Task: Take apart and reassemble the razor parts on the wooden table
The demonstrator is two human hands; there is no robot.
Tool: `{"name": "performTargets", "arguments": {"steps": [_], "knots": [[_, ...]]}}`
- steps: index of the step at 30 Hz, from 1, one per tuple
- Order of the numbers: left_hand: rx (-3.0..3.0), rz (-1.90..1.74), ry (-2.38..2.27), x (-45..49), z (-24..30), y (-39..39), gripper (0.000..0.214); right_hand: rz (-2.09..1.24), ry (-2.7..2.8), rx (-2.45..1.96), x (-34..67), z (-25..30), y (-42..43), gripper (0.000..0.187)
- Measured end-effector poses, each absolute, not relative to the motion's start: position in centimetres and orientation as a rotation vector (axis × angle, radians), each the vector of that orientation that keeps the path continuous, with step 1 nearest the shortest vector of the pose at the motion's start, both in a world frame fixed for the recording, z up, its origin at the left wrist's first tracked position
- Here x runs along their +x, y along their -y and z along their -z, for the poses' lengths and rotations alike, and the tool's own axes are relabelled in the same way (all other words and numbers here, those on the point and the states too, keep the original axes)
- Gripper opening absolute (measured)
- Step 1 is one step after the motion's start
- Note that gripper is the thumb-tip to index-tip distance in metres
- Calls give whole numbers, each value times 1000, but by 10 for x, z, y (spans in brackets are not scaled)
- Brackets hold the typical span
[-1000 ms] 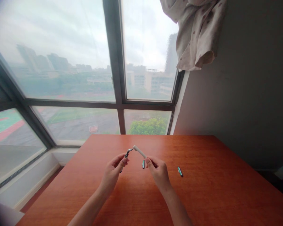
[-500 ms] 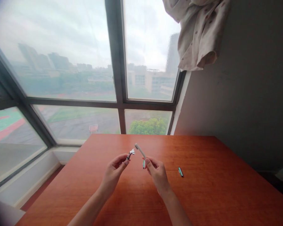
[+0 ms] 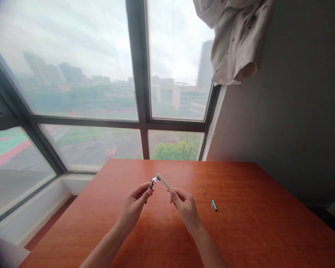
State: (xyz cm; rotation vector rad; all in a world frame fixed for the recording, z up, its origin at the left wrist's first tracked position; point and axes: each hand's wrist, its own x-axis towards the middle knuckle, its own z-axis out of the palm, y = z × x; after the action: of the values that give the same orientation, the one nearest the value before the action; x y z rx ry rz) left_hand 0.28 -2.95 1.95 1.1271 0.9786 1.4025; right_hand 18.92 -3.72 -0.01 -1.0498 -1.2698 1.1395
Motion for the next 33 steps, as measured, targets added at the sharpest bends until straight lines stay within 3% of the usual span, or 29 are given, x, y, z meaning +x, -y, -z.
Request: {"name": "performTargets", "arguments": {"steps": [33], "knots": [[1085, -1448, -967, 1, -21, 27, 29, -1152, 1278, -1048, 189, 0, 39, 47]]}}
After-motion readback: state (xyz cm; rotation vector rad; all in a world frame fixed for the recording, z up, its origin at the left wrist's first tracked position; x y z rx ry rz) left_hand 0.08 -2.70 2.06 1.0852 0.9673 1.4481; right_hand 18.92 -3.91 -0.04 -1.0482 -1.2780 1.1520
